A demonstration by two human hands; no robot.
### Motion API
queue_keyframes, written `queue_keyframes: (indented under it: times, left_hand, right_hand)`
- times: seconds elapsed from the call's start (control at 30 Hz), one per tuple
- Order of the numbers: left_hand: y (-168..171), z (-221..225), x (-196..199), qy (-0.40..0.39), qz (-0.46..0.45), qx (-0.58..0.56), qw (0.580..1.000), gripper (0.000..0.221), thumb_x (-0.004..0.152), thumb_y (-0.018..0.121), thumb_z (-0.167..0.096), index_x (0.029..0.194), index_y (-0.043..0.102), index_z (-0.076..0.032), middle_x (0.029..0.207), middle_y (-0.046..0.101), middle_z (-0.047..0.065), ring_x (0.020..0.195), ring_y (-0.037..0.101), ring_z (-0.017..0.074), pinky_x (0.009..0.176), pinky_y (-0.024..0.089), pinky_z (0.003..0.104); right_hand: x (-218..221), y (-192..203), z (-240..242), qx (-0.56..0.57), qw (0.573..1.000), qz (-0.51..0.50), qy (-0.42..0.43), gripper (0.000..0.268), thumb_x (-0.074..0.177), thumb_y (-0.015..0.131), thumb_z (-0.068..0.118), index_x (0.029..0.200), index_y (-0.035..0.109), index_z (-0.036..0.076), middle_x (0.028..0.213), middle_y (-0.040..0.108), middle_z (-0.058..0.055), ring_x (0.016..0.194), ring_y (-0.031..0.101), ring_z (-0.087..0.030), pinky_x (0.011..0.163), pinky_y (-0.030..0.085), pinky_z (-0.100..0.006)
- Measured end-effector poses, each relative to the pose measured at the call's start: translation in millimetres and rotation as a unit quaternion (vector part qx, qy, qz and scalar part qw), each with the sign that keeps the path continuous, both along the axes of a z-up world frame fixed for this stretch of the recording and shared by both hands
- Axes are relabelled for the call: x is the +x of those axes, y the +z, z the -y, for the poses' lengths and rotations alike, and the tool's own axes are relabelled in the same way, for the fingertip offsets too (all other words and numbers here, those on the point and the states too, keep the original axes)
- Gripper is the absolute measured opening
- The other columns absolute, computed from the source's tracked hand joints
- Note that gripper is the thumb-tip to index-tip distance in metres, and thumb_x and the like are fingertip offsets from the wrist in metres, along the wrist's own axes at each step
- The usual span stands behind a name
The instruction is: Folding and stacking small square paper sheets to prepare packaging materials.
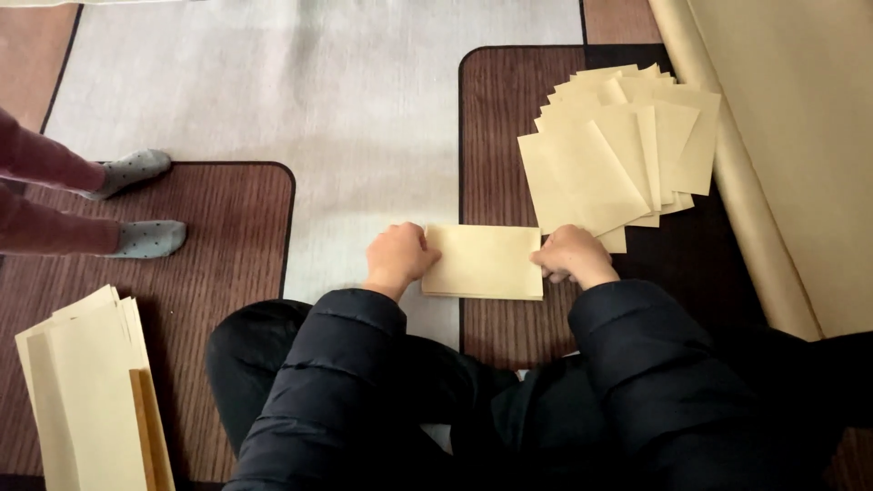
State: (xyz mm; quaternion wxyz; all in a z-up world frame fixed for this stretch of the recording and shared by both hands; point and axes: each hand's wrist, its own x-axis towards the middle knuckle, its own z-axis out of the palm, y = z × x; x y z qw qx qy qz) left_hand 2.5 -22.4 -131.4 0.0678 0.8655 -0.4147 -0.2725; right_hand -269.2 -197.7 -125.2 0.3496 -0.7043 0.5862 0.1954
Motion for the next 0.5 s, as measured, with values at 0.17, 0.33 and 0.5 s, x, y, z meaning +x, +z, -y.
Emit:
queue_keyframes:
  times: [0.17,0.33,0.5]
  left_hand:
    - [1.7,-1.0,3.6,0.005,-0.012,0.007,1.0,0.037,0.088,0.08,-0.043,0.111,0.089,-0.015,0.109,0.086,0.02,0.113,0.083,0.045,0.095,0.067,0.056]
    - [-5.7,-1.5,9.0,0.016,-0.042,0.014,0.999,0.042,0.093,0.075,-0.044,0.116,0.09,-0.013,0.114,0.086,0.022,0.118,0.082,0.0471,0.098,0.066,0.057]
    - [-39.6,3.2,12.1,0.028,-0.053,-0.034,0.998,0.032,0.087,0.068,-0.029,0.098,0.092,-0.011,0.1,0.085,0.026,0.107,0.083,0.0502,0.091,0.068,0.057]
  right_hand:
    - [3.0,11.4,-2.2,-0.027,0.999,-0.018,0.018,0.03,0.089,0.078,0.033,0.093,0.091,0.006,0.082,0.088,-0.007,0.075,0.087,-0.024,0.073,0.069,-0.044]
    - [3.6,19.2,-5.8,-0.04,0.999,-0.023,0.002,0.029,0.091,0.076,0.03,0.098,0.091,0.006,0.085,0.089,-0.006,0.076,0.087,-0.024,0.074,0.069,-0.045]
    - [2.2,4.8,-5.5,-0.05,0.999,-0.016,-0.012,0.031,0.089,0.069,0.031,0.097,0.093,0.012,0.078,0.087,-0.004,0.076,0.087,-0.026,0.074,0.069,-0.043]
